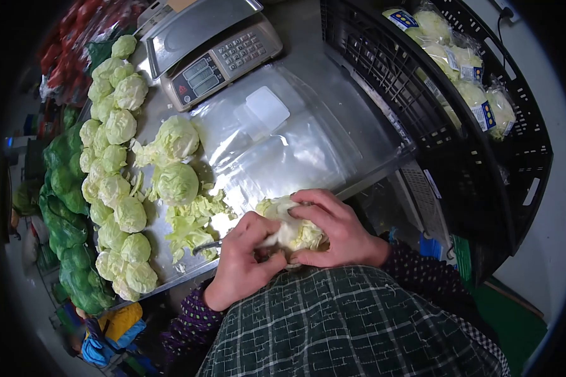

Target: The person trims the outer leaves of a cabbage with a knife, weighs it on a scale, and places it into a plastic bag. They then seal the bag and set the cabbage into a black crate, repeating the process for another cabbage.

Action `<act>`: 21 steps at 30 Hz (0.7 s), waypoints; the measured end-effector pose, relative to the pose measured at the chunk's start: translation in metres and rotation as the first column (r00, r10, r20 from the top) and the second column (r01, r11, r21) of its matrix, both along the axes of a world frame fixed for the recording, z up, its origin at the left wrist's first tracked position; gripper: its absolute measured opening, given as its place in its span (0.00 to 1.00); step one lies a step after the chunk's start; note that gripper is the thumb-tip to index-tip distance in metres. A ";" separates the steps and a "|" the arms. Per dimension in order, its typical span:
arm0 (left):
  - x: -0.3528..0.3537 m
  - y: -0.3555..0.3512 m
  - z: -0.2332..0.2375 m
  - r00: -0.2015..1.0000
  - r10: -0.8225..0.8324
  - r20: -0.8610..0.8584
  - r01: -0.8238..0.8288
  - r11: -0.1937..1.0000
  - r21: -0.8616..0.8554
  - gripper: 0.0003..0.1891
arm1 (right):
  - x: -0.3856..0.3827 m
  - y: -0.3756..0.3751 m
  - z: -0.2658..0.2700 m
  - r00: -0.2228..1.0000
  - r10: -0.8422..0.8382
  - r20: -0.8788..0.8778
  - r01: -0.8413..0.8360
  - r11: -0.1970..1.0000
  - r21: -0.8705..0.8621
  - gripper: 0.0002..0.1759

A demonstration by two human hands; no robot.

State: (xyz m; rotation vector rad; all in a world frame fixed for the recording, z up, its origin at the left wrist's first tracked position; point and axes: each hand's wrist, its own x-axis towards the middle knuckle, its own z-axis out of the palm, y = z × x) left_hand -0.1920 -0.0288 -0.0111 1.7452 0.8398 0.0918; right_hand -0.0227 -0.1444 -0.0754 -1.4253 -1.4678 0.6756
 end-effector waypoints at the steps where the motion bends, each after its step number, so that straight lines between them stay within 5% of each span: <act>1: -0.005 0.001 -0.008 0.989 -0.037 0.142 0.035 0.999 0.018 0.12 | 0.001 0.000 0.000 1.000 0.006 0.000 -0.006 1.000 0.003 0.35; 3: -0.020 0.007 -0.019 0.928 -0.026 0.371 0.038 0.999 -0.024 0.12 | 0.000 0.001 -0.001 0.999 0.016 -0.037 -0.016 1.000 -0.004 0.35; 5: -0.050 0.014 -0.015 0.901 0.381 0.207 -0.330 0.913 -0.241 0.12 | -0.001 0.002 -0.004 0.995 0.006 -0.099 -0.007 1.000 -0.012 0.36; 6: -0.086 0.028 -0.049 0.844 0.495 0.208 -0.502 0.865 -0.024 0.16 | 0.002 0.002 -0.003 0.995 0.008 -0.098 -0.009 1.000 -0.009 0.36; 7: -0.082 0.038 -0.028 0.871 0.481 0.102 -0.440 0.671 0.597 0.21 | 0.002 0.002 -0.002 0.995 -0.004 -0.100 0.000 1.000 -0.031 0.36; 10: -0.086 0.035 -0.032 0.961 0.274 0.023 -0.205 0.658 0.724 0.25 | 0.001 0.005 -0.003 0.997 0.020 -0.077 -0.023 0.999 -0.039 0.36; 12: -0.058 0.007 -0.029 0.987 0.113 0.112 -0.145 0.927 0.346 0.26 | -0.002 0.010 -0.003 0.995 0.049 -0.081 -0.053 0.998 -0.046 0.36; 14: -0.051 -0.004 -0.039 0.985 0.081 0.154 -0.116 0.965 0.234 0.24 | -0.003 0.013 -0.005 0.995 0.062 -0.080 -0.066 0.997 -0.050 0.36; 17: -0.052 -0.003 -0.037 0.984 0.046 0.173 -0.107 0.926 0.362 0.25 | -0.007 0.014 -0.004 0.994 0.068 -0.083 -0.074 0.996 -0.059 0.37; 21: -0.046 0.009 -0.026 0.996 0.067 0.052 -0.074 0.985 0.157 0.22 | -0.009 0.018 -0.004 0.992 0.100 -0.073 -0.103 0.994 -0.033 0.37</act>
